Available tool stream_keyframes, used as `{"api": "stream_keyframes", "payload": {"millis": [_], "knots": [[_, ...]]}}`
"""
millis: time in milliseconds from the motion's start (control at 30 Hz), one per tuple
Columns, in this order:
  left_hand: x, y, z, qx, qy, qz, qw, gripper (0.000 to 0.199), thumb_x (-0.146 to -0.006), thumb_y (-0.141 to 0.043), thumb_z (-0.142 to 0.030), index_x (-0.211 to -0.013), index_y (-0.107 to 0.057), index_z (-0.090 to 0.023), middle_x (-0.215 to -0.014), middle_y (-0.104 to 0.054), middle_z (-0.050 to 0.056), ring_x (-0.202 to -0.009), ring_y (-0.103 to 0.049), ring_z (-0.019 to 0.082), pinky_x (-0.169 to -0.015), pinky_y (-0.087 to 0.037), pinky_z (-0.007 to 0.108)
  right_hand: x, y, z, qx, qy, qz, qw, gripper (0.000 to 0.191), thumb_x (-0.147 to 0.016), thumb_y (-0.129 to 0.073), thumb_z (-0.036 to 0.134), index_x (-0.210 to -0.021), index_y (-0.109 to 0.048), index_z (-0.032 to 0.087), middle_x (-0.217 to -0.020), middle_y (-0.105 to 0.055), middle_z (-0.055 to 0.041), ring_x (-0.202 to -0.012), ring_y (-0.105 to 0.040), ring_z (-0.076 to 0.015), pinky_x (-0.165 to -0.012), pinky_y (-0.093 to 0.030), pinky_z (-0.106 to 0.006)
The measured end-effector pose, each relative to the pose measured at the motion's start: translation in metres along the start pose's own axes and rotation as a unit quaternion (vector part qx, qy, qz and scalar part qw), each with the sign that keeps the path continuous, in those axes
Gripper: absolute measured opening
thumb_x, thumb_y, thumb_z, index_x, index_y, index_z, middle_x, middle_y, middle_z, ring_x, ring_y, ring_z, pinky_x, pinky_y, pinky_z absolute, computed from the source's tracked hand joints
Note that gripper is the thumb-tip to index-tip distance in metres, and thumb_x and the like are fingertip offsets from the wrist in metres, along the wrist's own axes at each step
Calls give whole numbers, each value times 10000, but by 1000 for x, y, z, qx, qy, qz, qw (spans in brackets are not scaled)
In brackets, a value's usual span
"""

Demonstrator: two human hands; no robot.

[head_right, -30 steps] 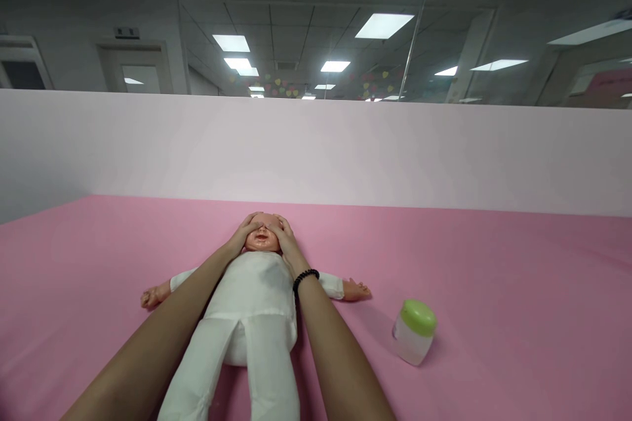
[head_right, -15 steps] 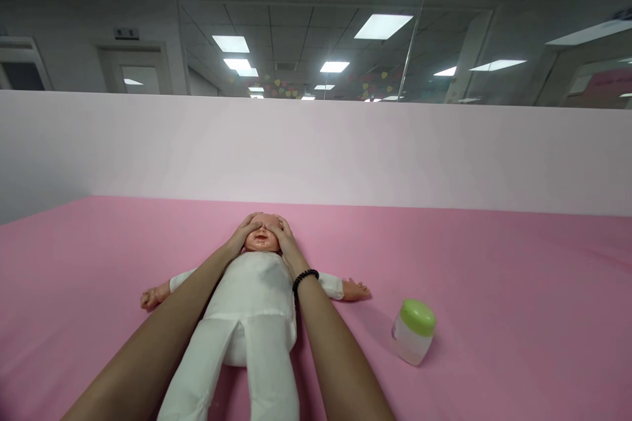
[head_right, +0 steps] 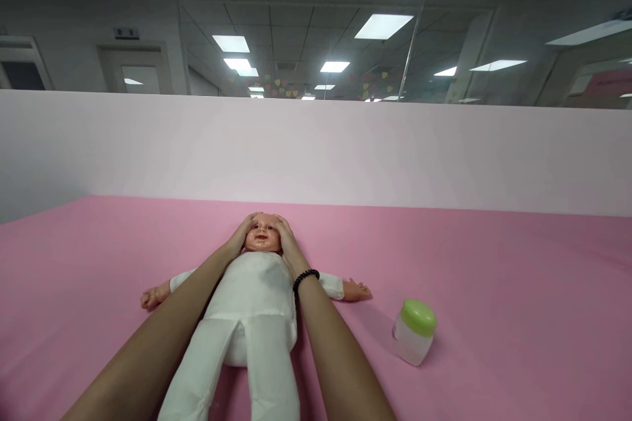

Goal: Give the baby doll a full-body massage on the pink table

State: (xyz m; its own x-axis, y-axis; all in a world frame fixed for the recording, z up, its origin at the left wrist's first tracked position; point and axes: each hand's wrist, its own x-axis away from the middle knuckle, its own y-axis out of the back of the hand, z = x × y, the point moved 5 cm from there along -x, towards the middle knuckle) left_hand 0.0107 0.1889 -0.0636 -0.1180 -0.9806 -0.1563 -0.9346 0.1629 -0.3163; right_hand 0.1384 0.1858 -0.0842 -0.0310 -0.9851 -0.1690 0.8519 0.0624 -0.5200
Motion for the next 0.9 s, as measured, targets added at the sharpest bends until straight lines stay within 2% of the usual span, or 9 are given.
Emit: {"api": "stream_keyframes", "payload": {"millis": [233, 433, 567, 633, 700, 800, 900], "knots": [[1, 5, 4, -23, -28, 64, 997, 564, -739, -759, -412, -1227, -561, -212, -1154, -677, 92, -1025, -662, 235, -975, -495, 397, 16, -8, 11, 15, -12, 4, 1000, 569, -614, -796, 346, -1135, -583, 264, -1104, -660, -21, -984, -662, -222, -857, -558, -351], [-2, 4, 5, -17, -30, 60, 998, 533, -746, -725, -358, -1230, -563, -204, -1140, -684, 86, -1057, -659, 245, -979, -500, 394, 8, -3, 6, 31, -20, -4, 999, 556, -626, -790, 339, -1136, -581, 259, -1098, -672, -27, -1014, -663, -232, -918, -549, -376], [-1, 1, 4, 4, -4, 39, 999, 499, -780, -654, -350, -1244, -552, -195, -1108, -689, 88, -1071, -656, 258, -975, -509, 399, 3, -1, 0, -25, -23, -7, 999, 505, -664, -764, 348, -1131, -606, 239, -1095, -686, -27, -1110, -642, -235, -999, -523, -376], [2, 2, 3, 7, 3, 42, 999, 543, -801, -658, -386, -1293, -531, -194, -1150, -680, 107, -1105, -647, 271, -994, -503, 412, 9, -2, 2, -47, -40, 3, 998, 612, -671, -786, 342, -1235, -572, 237, -1138, -680, -51, -1141, -637, -249, -1010, -523, -393], [7, 6, 0, -5, 3, 72, 997, 639, -810, -690, -424, -1379, -486, -215, -1261, -639, 125, -1167, -625, 280, -1032, -482, 424, 18, -4, 9, -52, -59, 39, 996, 805, -664, -828, 318, -1384, -476, 253, -1270, -629, -84, -1180, -624, -262, -1022, -518, -411], [14, 12, -6, -55, -6, 166, 984, 859, -765, -782, -423, -1508, -362, -316, -1475, -487, 113, -1315, -524, 297, -1112, -412, 454, 34, -3, 23, -5, -113, 130, 985, 1137, -618, -892, 241, -1544, -241, 345, -1515, -419, -103, -1257, -578, -275, -1061, -487, -442], [19, 16, -11, -107, -15, 240, 965, 1134, -642, -893, -322, -1558, -228, -393, -1575, -352, 101, -1404, -417, 332, -1147, -363, 502, 42, 4, 31, 88, -150, 189, 966, 1371, -539, -930, 154, -1569, -63, 415, -1622, -216, -95, -1358, -480, -287, -1090, -447, -449]]}}
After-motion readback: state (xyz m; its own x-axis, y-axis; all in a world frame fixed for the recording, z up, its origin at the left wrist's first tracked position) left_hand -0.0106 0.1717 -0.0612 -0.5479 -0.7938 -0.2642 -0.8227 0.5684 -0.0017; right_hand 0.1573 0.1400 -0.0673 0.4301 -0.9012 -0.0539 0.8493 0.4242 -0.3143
